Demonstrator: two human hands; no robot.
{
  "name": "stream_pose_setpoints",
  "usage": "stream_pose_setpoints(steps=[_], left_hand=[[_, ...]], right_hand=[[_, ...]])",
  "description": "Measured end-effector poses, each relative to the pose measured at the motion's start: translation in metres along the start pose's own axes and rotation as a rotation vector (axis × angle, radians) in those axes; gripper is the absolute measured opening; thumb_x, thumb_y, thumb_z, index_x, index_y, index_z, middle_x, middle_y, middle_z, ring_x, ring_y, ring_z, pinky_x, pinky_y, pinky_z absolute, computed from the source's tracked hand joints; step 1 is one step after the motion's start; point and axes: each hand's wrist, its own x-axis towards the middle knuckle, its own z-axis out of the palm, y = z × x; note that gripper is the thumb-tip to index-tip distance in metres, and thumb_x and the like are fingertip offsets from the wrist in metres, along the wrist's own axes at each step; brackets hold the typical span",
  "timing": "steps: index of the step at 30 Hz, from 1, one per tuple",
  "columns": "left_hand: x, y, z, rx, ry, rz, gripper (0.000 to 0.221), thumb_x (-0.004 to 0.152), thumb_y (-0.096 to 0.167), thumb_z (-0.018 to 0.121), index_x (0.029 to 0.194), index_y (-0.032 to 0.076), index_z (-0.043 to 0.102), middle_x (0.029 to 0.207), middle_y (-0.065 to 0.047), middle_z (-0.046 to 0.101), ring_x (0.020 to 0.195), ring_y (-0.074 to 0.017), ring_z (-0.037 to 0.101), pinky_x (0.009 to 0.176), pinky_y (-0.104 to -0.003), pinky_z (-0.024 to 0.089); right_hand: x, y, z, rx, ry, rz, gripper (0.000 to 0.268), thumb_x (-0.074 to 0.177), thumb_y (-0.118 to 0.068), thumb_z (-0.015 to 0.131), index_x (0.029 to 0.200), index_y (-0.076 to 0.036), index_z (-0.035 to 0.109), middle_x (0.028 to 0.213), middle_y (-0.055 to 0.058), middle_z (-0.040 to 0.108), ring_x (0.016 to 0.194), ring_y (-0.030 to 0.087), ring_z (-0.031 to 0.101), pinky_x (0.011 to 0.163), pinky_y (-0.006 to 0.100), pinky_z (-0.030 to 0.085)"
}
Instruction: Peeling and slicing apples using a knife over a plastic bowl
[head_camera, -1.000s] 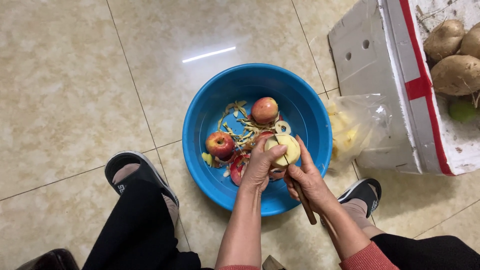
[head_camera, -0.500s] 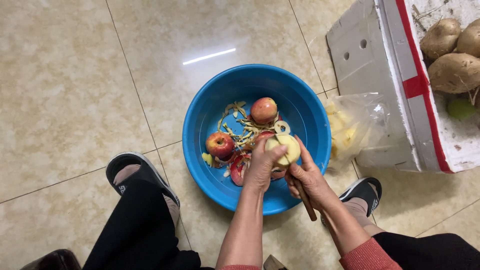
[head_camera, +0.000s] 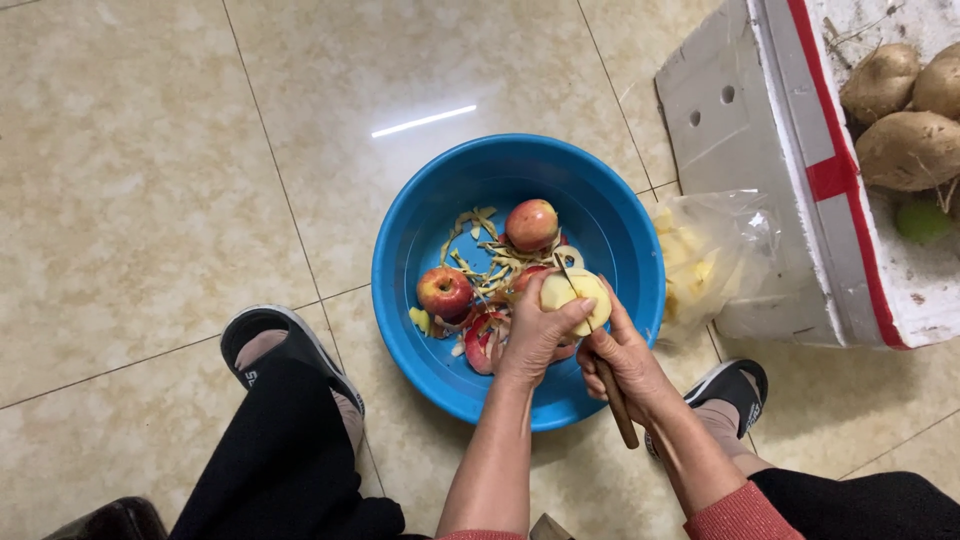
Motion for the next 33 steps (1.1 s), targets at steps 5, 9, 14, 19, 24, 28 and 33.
stream_pose_setpoints(steps=[5,9,14,19,24,28,33], left_hand=[[0.002,-0.007,0.001,-0.108,0.021,-0.066,0.086,0.070,0.045,0.093,0.145,0.024,0.055,0.102,-0.011,0.069,0.077,-0.0225,0.074,0.059,-0.037,0.066],[0.006,-0.005,0.002,0.068,0.030,0.042,0.089,0.065,0.038,0.097,0.143,0.024,0.057,0.104,-0.015,0.071,0.082,-0.0256,0.073,0.062,-0.040,0.065],[0.008,-0.019,-0.011,-0.034,-0.058,-0.001,0.088,0.069,0.038,0.095,0.146,0.024,0.055,0.104,-0.012,0.070,0.077,-0.0217,0.073,0.061,-0.035,0.065],[0.000,-0.003,-0.024,-0.147,-0.156,0.021,0.087,0.068,0.023,0.096,0.145,0.016,0.056,0.104,-0.015,0.070,0.080,-0.0262,0.075,0.064,-0.035,0.068],[-0.023,0.036,-0.039,-0.521,-0.272,0.027,0.079,0.059,0.029,0.091,0.132,0.012,0.066,0.109,-0.016,0.075,0.093,-0.0259,0.076,0.077,-0.045,0.066],[0.010,0.001,-0.080,-0.800,-0.035,-0.001,0.071,0.075,0.033,0.084,0.138,0.013,0.061,0.120,-0.013,0.071,0.100,-0.0279,0.072,0.086,-0.051,0.064],[0.015,-0.001,-0.088,-0.841,-0.062,0.095,0.076,0.083,0.051,0.076,0.150,0.025,0.053,0.116,-0.016,0.066,0.096,-0.0273,0.069,0.068,-0.045,0.064]], right_hand=[[0.002,0.003,-0.003,-0.020,0.004,-0.009,0.088,0.089,-0.048,0.067,0.162,-0.043,0.018,0.061,0.011,0.049,0.038,0.020,0.048,0.030,0.030,0.040],[0.009,0.022,-0.018,0.015,0.030,0.038,0.081,0.091,-0.050,0.065,0.160,-0.044,0.023,0.063,0.012,0.048,0.039,0.022,0.047,0.030,0.030,0.039],[-0.002,0.008,-0.004,-0.006,0.028,0.044,0.083,0.092,-0.048,0.063,0.161,-0.046,0.018,0.064,0.011,0.049,0.039,0.019,0.046,0.030,0.028,0.038],[-0.002,0.008,-0.004,0.026,-0.007,0.053,0.085,0.091,-0.046,0.065,0.161,-0.048,0.017,0.065,0.010,0.049,0.039,0.017,0.046,0.029,0.027,0.039],[0.028,0.048,-0.054,0.428,-0.060,0.201,0.046,0.097,-0.058,0.057,0.132,-0.029,0.051,0.070,0.005,0.041,0.042,0.012,0.036,0.030,0.024,0.032],[0.050,0.055,-0.075,0.510,-0.109,0.305,0.059,0.098,-0.071,0.049,0.092,-0.013,0.047,0.071,-0.004,0.031,0.044,0.004,0.032,0.034,0.019,0.029],[0.063,0.076,-0.059,0.952,-0.181,0.473,0.052,0.104,-0.057,0.056,0.092,-0.006,0.047,0.080,-0.003,0.040,0.052,0.004,0.039,0.041,0.019,0.033]])
